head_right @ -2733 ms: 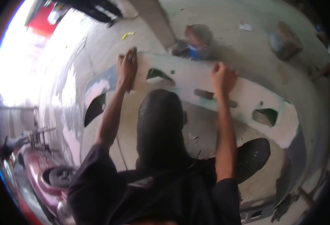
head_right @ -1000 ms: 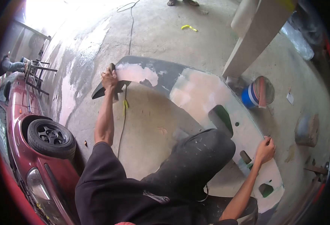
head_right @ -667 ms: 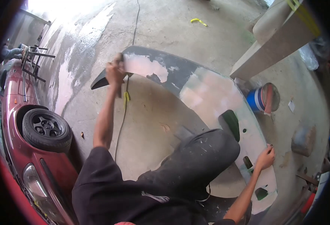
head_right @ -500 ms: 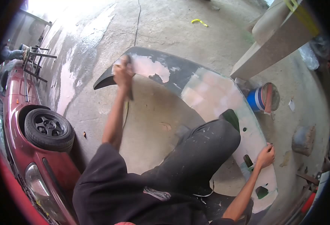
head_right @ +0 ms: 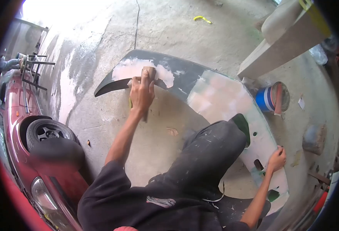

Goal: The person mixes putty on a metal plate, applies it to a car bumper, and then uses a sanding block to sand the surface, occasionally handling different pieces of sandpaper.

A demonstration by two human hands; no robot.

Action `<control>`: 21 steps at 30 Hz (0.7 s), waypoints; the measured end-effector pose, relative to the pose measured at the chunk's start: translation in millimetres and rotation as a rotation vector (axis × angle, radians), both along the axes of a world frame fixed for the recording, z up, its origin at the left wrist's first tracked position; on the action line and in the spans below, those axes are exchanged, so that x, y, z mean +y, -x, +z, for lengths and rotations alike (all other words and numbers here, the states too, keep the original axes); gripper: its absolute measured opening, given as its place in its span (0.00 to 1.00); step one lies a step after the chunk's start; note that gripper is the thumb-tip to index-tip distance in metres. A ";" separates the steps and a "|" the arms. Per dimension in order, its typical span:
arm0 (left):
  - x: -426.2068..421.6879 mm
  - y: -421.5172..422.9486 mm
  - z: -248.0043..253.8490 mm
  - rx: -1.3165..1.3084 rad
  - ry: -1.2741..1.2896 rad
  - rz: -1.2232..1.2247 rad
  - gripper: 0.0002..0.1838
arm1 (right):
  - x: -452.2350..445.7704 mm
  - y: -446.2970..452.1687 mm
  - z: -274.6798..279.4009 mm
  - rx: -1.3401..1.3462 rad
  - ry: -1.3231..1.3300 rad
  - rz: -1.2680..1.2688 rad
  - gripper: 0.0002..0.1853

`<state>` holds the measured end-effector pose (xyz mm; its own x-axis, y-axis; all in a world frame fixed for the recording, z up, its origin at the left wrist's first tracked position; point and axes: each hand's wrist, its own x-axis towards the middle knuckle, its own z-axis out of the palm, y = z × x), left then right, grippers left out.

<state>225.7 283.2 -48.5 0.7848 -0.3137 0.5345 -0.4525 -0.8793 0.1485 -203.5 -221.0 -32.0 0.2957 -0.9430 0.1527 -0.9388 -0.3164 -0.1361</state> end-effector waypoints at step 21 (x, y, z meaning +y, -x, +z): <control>48.2 -89.9 -8.0 0.204 -0.051 0.439 0.28 | 5.1 -0.8 -4.4 -0.037 0.085 0.032 0.20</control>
